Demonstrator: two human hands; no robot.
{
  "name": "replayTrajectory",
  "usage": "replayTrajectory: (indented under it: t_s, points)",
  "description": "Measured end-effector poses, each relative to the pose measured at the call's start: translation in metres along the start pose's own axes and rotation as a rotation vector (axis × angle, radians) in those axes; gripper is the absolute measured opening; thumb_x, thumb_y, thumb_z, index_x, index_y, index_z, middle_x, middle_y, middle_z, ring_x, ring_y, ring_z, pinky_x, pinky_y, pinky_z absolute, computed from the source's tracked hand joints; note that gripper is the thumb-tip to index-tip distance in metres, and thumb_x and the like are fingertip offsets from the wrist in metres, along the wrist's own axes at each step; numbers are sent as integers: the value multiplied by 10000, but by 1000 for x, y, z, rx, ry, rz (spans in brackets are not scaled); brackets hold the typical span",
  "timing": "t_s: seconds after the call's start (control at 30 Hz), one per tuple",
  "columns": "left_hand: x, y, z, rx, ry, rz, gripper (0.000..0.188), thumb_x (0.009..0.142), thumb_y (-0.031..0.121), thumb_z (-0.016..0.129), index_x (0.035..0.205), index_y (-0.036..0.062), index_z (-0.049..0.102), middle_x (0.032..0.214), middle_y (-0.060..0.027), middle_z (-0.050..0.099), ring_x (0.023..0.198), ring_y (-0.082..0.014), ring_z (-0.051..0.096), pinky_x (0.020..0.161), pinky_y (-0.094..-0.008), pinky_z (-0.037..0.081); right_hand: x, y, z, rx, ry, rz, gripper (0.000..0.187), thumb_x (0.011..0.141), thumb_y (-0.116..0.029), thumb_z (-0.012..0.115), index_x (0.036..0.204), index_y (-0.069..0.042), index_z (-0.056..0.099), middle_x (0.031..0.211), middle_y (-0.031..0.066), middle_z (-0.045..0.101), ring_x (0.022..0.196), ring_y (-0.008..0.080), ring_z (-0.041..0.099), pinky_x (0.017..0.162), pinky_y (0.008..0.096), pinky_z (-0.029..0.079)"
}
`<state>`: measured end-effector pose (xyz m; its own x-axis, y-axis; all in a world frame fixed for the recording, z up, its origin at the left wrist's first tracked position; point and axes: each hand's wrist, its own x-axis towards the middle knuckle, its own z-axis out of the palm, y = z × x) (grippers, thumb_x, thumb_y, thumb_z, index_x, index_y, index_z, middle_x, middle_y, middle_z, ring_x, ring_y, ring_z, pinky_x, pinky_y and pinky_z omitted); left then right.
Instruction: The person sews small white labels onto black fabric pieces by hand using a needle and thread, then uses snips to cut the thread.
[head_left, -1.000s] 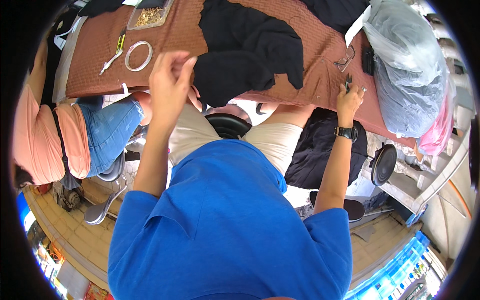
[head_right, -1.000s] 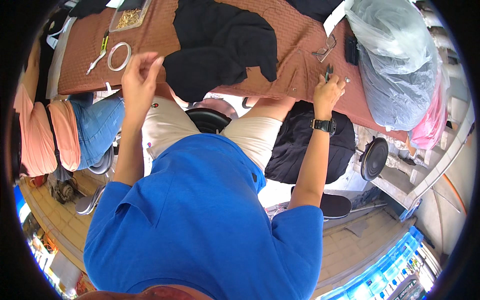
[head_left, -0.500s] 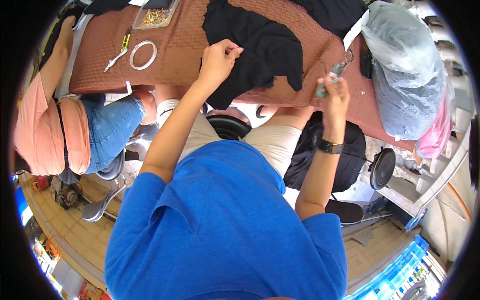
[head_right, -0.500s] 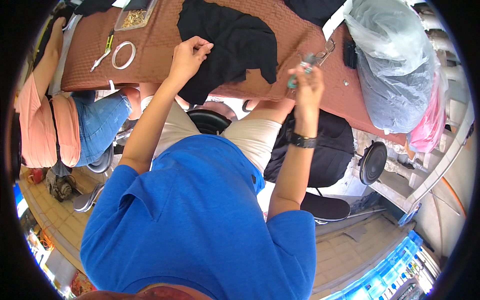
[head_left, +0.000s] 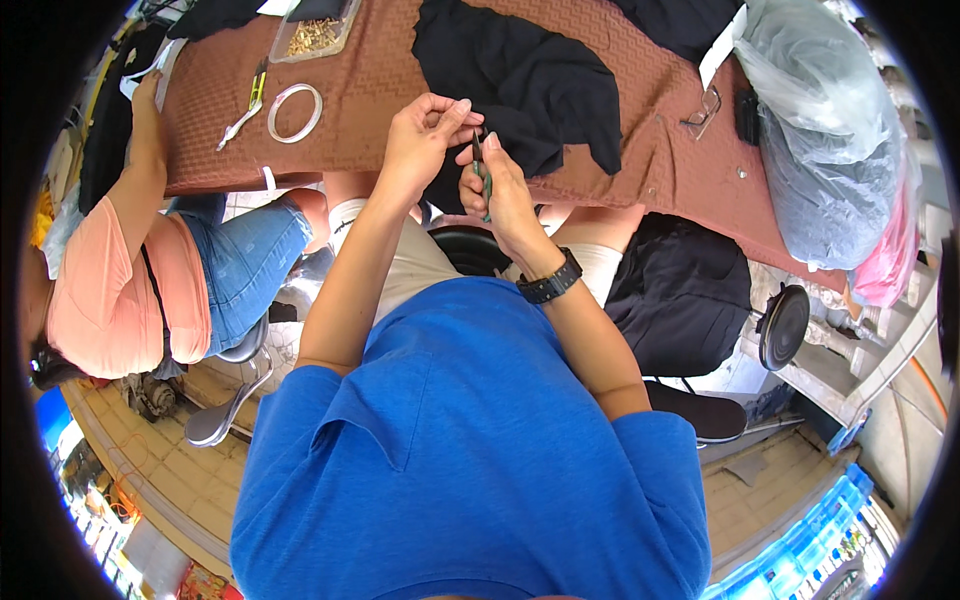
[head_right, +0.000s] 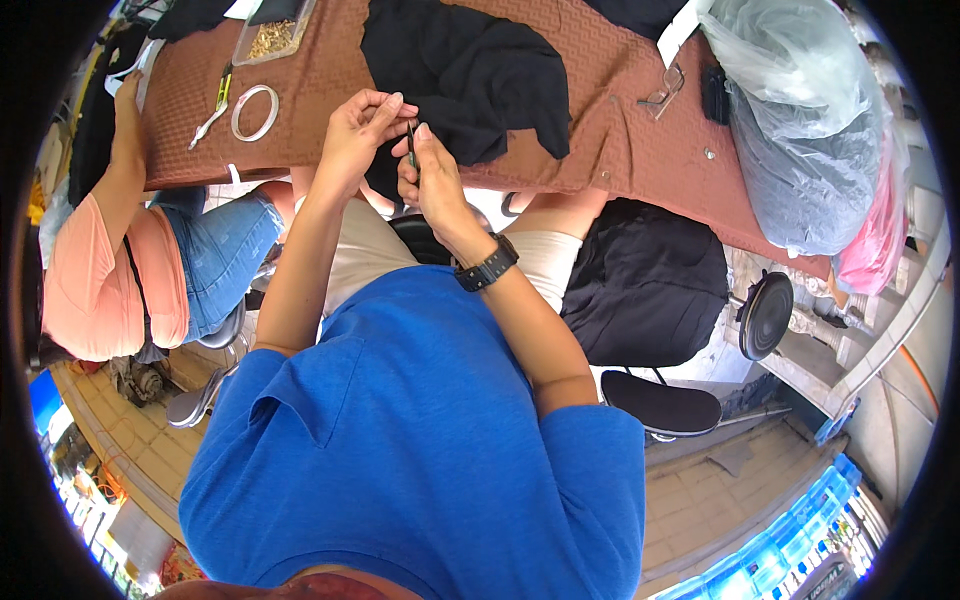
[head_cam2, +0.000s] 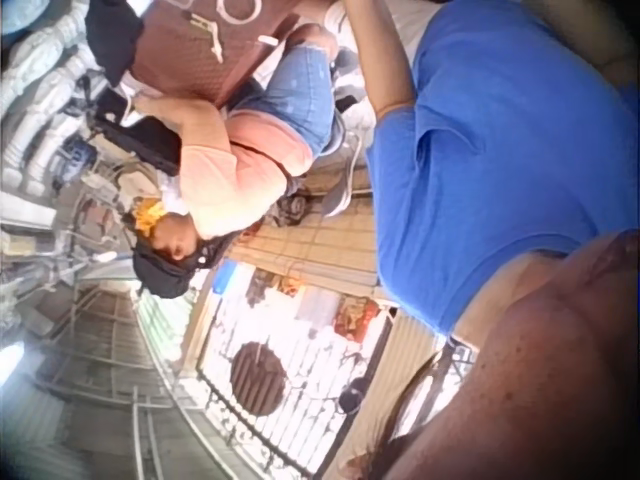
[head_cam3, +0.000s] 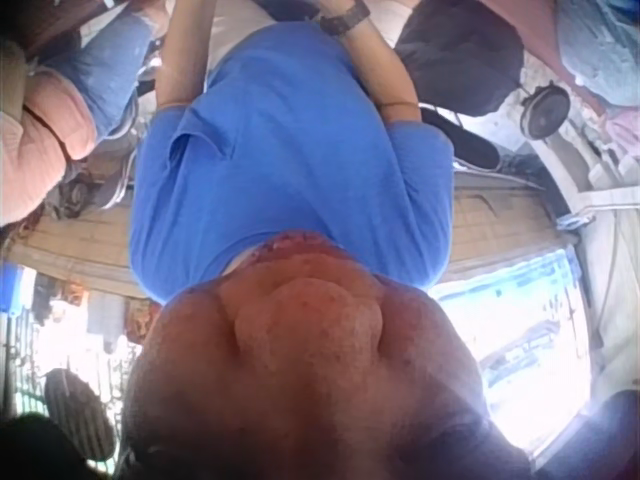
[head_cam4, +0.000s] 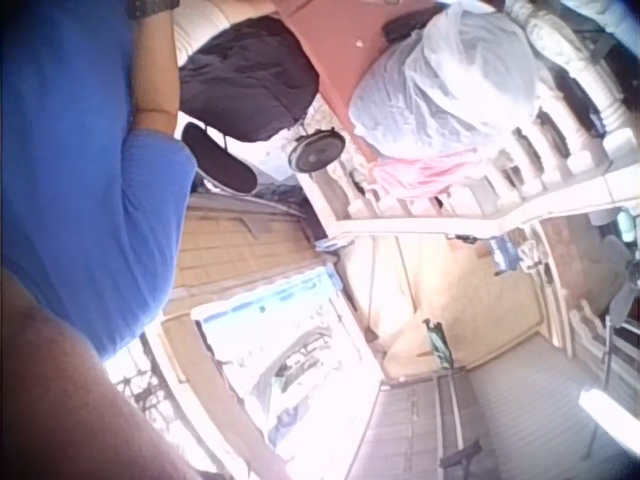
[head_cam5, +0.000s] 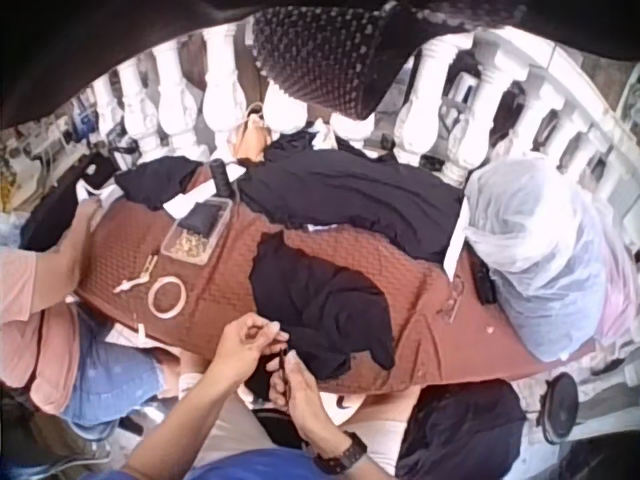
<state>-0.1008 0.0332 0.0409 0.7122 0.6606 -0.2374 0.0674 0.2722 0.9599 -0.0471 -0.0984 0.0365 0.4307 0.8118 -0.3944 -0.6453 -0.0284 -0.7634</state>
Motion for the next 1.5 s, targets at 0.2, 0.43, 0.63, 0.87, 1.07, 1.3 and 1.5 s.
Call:
replayTrajectory:
  t_s: [0.2, 0.43, 0.63, 0.87, 1.07, 1.3, 1.5]
  points:
    - [-3, -2, 0, 5, -23, -3, 230, 972, 202, 644, 986, -26, 624, 980, -125, 719, 844, -125, 670, 804, -264, 552, 7, 1, -3, 55, 38, -30, 367, 1070, -376, 368, 969, -51, 508, 664, -32, 385, 519, 61, 344, 478, 222, 284]
    - [-1, -4, -3, 41, -66, -16, 249, 970, 208, 646, 1012, -37, 640, 980, -116, 720, 861, -129, 676, 822, -265, 545, 10, 3, -5, 98, 43, -70, 352, 1068, -368, 379, 942, -73, 524, 672, -42, 389, 512, 44, 333, 467, 204, 262]
    - [-4, -2, -1, 61, -64, -18, 242, 968, 206, 648, 1018, -31, 655, 959, -105, 717, 874, -130, 677, 830, -261, 536, 12, -2, -7, 126, 34, -58, 334, 1070, -342, 404, 923, -63, 514, 667, -35, 374, 533, 64, 340, 483, 217, 294]
    - [-6, 0, -1, 101, -81, -3, 233, 966, 204, 653, 1019, -23, 662, 897, -68, 700, 860, -113, 657, 811, -247, 518, 15, -5, -7, 161, 20, -41, 323, 1060, -346, 427, 896, -79, 502, 660, -34, 387, 517, 64, 342, 476, 216, 285]
    - [1, -11, -1, 66, -119, 33, 215, 975, 185, 634, 1019, -24, 658, 965, -101, 712, 916, -139, 668, 875, -267, 528, 23, 2, -11, 233, 28, -29, 328, 1048, -349, 447, 853, -89, 493, 652, -28, 408, 491, 66, 354, 453, 223, 268]
    - [-9, 1, -13, 80, -14, 32, 213, 990, 204, 614, 1014, -2, 660, 1060, -119, 717, 939, -142, 663, 888, -269, 519, -20, -57, -50, -315, 398, -504, 265, 997, -281, 563, 1024, -27, 635, 762, 23, 574, 565, 76, 511, 501, 240, 409]
    - [-17, 19, -4, 156, -68, 134, 201, 983, 181, 622, 999, -9, 687, 968, -92, 729, 893, -113, 659, 841, -256, 513, -12, -88, -214, -1225, 1196, -487, 404, 883, -126, 611, 1231, 75, 570, 1147, 272, 580, 1072, 438, 540, 952, 495, 427]
